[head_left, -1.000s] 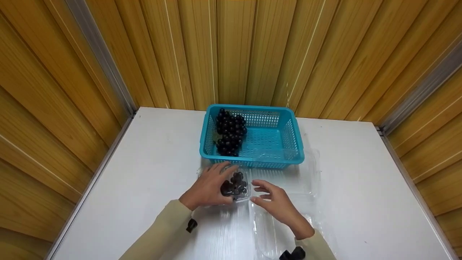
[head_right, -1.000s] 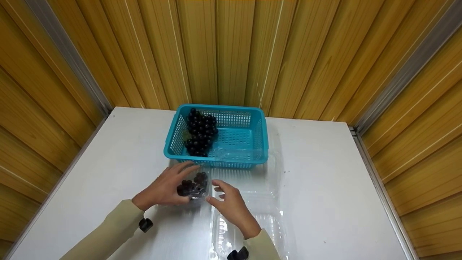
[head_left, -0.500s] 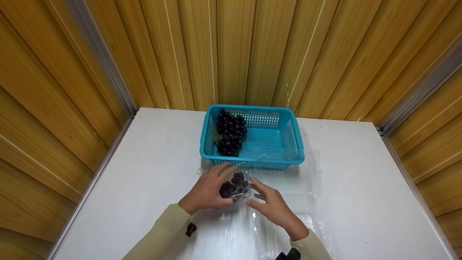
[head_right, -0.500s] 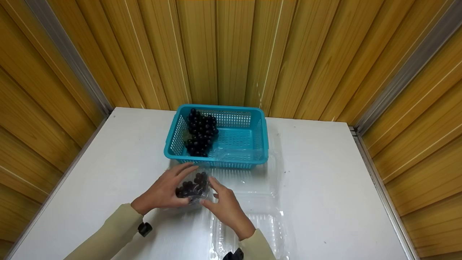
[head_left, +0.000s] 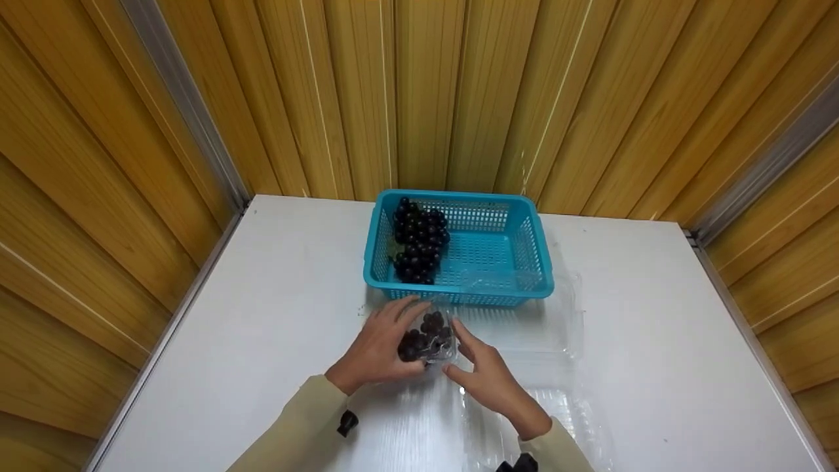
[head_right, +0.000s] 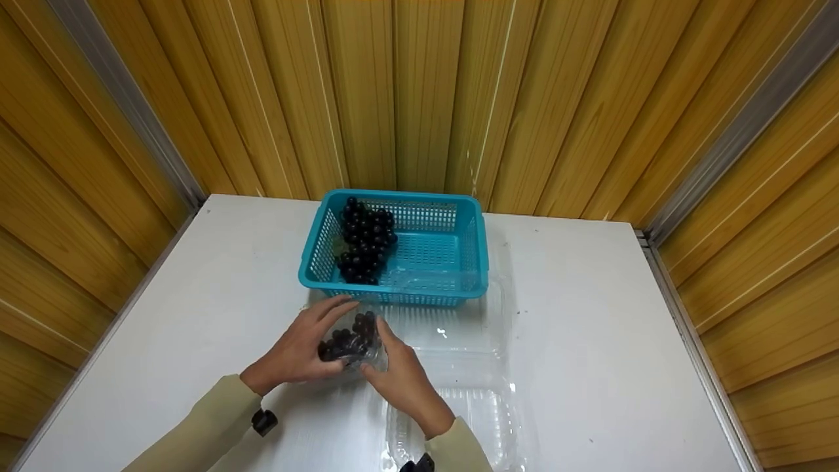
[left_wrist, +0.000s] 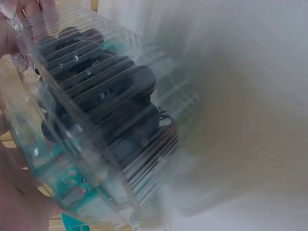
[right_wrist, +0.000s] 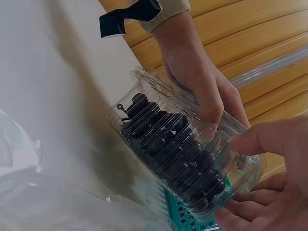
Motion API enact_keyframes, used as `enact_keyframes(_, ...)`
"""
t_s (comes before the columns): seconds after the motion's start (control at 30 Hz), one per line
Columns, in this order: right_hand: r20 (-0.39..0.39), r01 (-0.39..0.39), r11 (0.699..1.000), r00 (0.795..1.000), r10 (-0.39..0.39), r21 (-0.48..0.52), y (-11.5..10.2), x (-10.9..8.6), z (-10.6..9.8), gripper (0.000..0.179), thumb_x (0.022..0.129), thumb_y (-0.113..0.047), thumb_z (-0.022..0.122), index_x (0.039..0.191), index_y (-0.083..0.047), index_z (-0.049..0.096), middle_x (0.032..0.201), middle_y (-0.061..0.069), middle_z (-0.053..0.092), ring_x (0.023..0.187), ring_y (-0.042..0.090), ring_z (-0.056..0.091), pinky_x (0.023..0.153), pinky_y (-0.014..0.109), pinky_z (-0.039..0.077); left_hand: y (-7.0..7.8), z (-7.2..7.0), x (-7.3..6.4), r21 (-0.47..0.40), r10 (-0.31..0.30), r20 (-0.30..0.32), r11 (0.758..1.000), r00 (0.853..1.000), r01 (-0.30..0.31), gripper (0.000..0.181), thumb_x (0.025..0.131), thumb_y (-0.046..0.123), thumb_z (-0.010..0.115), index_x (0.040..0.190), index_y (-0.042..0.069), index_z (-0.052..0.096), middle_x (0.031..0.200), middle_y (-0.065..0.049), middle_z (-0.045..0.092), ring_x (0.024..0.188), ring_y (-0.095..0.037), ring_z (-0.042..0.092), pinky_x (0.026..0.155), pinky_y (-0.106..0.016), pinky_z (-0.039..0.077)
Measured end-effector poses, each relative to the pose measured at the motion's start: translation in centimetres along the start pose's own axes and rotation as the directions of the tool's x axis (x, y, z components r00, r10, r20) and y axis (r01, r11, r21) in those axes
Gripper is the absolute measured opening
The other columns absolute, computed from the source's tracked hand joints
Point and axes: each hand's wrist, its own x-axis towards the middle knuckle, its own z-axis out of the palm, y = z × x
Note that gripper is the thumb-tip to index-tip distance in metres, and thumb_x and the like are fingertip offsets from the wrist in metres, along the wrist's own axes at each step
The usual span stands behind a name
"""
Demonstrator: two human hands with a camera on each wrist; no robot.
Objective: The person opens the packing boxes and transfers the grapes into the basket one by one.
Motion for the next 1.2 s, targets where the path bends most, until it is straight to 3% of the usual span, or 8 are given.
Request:
enact_keyframes(0.47, -0.108, 0.07, 0.997, 0.992, -0.071, -0.011, 0.0, 0.1, 1.3, 0.078, 0.091, -0.012, 0.064, 0.153, -0.003, 0.018, 0.158, 0.021, 0.024, 0.143, 0.036, 0.03, 0.109, 0.047, 0.036, 0.1, 0.8, 0.0, -0.004, -0.007, -0.048, 1.0, 0.999, 0.007, 0.085, 0.071, 0.049, 0.071, 0.146, 0.023, 0.039, 0.148, -0.011, 0.041, 0.133, -0.029, 0.042, 0.097, -0.064, 0.042)
enact_keyframes(0.83, -0.139, 0.063, 0.998, 0.988, -0.065, -0.021, -0.3, 0.1, 1.6, 0.07, 0.095, -0.01, 0.057, 0.153, -0.005, 0.019, 0.158, 0.019, 0.025, 0.143, 0.034, 0.031, 0.112, 0.049, 0.033, 0.1, 1.1, 0.0, -0.031, -0.015, -0.084, 0.999, 0.996, 0.012, 0.083, 0.071, 0.048, 0.071, 0.145, 0.023, 0.041, 0.147, -0.011, 0.042, 0.133, -0.028, 0.042, 0.101, -0.062, 0.04)
enact_keyframes(1.2, -0.247, 0.023, 0.999, 0.968, -0.031, -0.035, -0.6, 0.3, 2.9, 0.067, 0.093, -0.004, 0.052, 0.153, -0.005, 0.021, 0.157, 0.018, 0.027, 0.142, 0.035, 0.032, 0.113, 0.053, 0.031, 0.2, 1.3, -0.2, -0.125, -0.049, -0.104, 0.991, 0.993, 0.036, 0.083, 0.071, 0.042, 0.072, 0.145, 0.025, 0.04, 0.148, -0.012, 0.04, 0.135, -0.028, 0.039, 0.101, -0.063, 0.038)
